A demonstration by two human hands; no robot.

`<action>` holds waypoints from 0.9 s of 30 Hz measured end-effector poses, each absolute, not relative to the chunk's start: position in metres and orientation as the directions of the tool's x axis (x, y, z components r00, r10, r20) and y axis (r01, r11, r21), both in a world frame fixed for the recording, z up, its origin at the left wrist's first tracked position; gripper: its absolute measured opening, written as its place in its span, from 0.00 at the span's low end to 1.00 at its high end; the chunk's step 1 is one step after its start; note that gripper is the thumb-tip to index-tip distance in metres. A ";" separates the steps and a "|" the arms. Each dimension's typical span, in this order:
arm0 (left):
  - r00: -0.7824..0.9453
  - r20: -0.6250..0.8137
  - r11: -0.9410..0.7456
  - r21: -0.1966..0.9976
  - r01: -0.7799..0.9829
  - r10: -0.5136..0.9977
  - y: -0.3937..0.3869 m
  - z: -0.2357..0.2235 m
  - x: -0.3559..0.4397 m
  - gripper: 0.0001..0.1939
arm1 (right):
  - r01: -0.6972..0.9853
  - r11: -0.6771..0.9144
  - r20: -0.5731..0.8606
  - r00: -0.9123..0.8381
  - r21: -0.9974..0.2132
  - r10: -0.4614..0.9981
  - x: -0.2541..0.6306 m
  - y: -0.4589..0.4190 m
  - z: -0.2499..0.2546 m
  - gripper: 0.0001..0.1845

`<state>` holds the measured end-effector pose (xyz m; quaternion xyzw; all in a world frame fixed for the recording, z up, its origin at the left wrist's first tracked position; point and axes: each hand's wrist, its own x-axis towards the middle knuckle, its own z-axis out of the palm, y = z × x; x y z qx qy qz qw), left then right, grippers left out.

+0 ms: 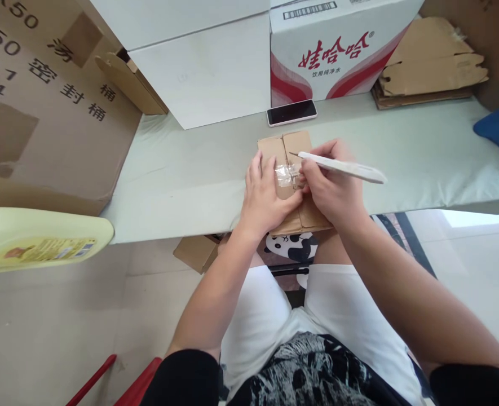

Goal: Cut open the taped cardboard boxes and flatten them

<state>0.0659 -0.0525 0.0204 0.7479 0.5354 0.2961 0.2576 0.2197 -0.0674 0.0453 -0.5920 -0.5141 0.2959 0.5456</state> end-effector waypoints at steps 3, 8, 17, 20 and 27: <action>0.240 0.131 -0.257 0.731 0.632 0.962 -0.053 0.024 0.068 0.44 | 0.291 0.142 0.238 0.326 -0.946 0.915 0.217 -0.069 0.045 0.14; 0.229 0.103 -0.226 0.752 0.620 0.968 -0.055 0.028 0.071 0.43 | 0.318 0.191 0.286 0.284 -0.929 0.915 0.215 -0.072 0.047 0.14; 0.242 0.119 -0.240 0.783 0.573 0.963 -0.054 0.024 0.068 0.43 | 0.432 0.116 0.255 0.278 -0.894 0.926 0.216 -0.072 0.051 0.03; 0.239 0.121 -0.238 0.798 0.554 0.963 -0.053 0.022 0.068 0.44 | 0.477 0.083 0.249 0.297 -0.875 0.922 0.215 -0.072 0.052 0.01; 0.239 0.085 -0.211 0.793 0.572 0.967 -0.054 0.027 0.070 0.45 | 0.543 0.072 0.277 0.304 -0.836 0.911 0.214 -0.072 0.053 0.02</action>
